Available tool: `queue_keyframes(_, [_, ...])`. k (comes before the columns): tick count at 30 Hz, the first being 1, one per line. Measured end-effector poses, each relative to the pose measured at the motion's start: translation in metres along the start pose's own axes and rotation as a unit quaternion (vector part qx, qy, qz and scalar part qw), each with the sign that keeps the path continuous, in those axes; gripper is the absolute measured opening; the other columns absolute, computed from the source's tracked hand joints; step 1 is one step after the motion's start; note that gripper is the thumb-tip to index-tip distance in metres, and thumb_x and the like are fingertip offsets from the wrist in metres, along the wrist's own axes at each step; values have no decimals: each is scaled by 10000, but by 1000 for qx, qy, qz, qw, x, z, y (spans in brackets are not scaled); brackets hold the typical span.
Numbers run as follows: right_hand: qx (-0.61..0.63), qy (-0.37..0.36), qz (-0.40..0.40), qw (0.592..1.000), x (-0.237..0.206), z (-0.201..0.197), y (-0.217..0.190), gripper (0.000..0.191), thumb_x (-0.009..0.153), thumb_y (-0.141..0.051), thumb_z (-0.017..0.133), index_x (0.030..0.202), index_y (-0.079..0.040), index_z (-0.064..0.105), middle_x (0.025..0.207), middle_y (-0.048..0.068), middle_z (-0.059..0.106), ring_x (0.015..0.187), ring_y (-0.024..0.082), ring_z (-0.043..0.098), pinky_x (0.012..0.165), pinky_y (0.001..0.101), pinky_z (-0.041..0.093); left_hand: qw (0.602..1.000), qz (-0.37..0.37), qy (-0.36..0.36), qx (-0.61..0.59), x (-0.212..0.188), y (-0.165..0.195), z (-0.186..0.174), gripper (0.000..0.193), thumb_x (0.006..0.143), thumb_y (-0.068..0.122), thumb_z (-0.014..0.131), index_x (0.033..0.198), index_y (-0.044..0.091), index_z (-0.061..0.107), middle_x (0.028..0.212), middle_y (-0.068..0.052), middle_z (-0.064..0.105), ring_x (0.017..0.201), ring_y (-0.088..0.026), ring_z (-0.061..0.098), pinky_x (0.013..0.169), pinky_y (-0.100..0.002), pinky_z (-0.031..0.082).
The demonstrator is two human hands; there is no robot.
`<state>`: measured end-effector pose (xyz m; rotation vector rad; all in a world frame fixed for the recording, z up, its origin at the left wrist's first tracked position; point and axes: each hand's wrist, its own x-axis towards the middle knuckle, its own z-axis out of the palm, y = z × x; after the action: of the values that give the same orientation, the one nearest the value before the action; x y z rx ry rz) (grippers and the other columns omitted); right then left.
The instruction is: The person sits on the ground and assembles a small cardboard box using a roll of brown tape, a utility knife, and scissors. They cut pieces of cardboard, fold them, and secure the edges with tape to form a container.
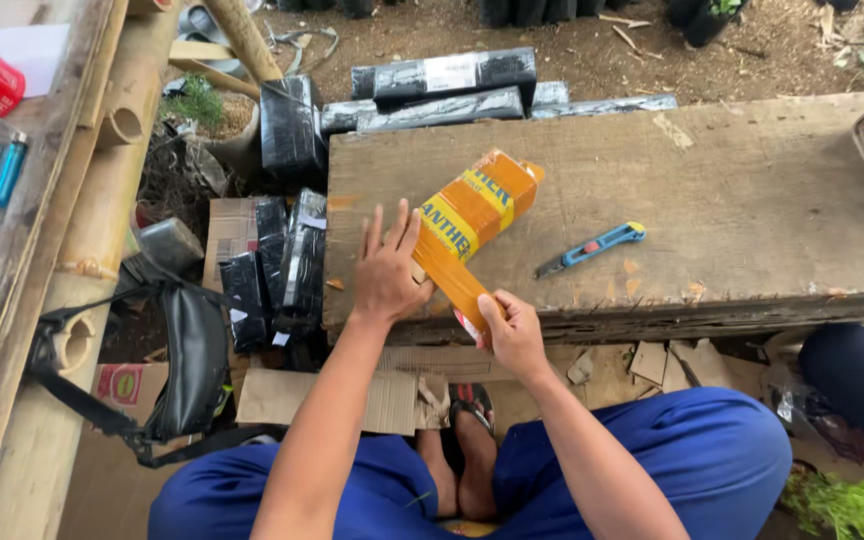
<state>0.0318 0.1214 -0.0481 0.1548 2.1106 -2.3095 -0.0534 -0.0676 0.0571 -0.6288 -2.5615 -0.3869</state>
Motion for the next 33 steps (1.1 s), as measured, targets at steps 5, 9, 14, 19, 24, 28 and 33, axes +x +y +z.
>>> queue_keyframes(5, [40, 4, 37, 999, -8, -2, -10, 327, 1044, -270, 575, 886, 1, 668, 658, 27, 627, 465, 76, 554, 420, 237, 453, 995, 96, 14, -26, -12, 9, 8, 601, 860, 248, 632, 1422, 41, 582, 1445, -162, 603, 1398, -395, 524, 1173, -545, 419])
queue_keyframes(9, [48, -14, 1, 999, -11, 0, -37, 299, 1036, -267, 565, 942, -5, 673, 659, 23, 628, 468, 77, 552, 430, 235, 438, 980, 61, 10, -189, -17, 10, 12, 447, 940, 158, 617, 1386, 135, 648, 1368, -149, 687, 1252, -351, 648, 1039, -495, 514])
queue_keyframes(14, [122, -129, -49, 983, 23, 18, -69, 252, 1048, -258, 581, 1141, -25, 596, 787, 5, 631, 623, 62, 582, 546, 231, 475, 938, -43, 7, -343, -8, -6, 12, 439, 961, 58, 591, 1387, 149, 652, 1384, -133, 693, 1251, -303, 710, 1071, -402, 587])
queue_keyframes(19, [128, -97, -50, 986, 48, 44, -74, 296, 1051, -301, 579, 1149, -24, 617, 742, 2, 621, 574, 54, 554, 509, 227, 448, 957, 35, -30, -287, -23, -22, -5, 849, 834, 239, 763, 1540, -8, 361, 1527, -254, 470, 1426, -421, 470, 1169, -460, 424])
queue_keyframes(24, [107, -80, -65, 989, 57, 56, -75, 296, 1074, -304, 583, 1090, -11, 618, 774, 11, 635, 580, 64, 582, 523, 230, 473, 979, 19, -26, -204, -32, -3, 4, 1403, 539, 523, 911, 1519, -106, 128, 1462, -326, 368, 1373, -511, 369, 1113, -517, 368])
queue_keyframes(28, [98, -111, -121, 982, 46, 47, -82, 299, 1087, -310, 559, 1147, -28, 637, 913, -5, 665, 715, 42, 614, 629, 219, 513, 980, -74, 22, -186, -29, 8, 14, 1210, 735, 468, 895, 1564, -61, 188, 1499, -258, 421, 1380, -442, 471, 1129, -480, 453])
queue_keyframes(33, [-51, 11, -7, 999, 7, 24, -71, 304, 1013, -285, 624, 870, -18, 648, 633, 6, 596, 465, 55, 541, 398, 242, 412, 985, -66, -13, -158, -27, 6, 11, 1241, 663, 418, 877, 1560, -83, 181, 1435, -244, 452, 1312, -437, 505, 1075, -475, 496])
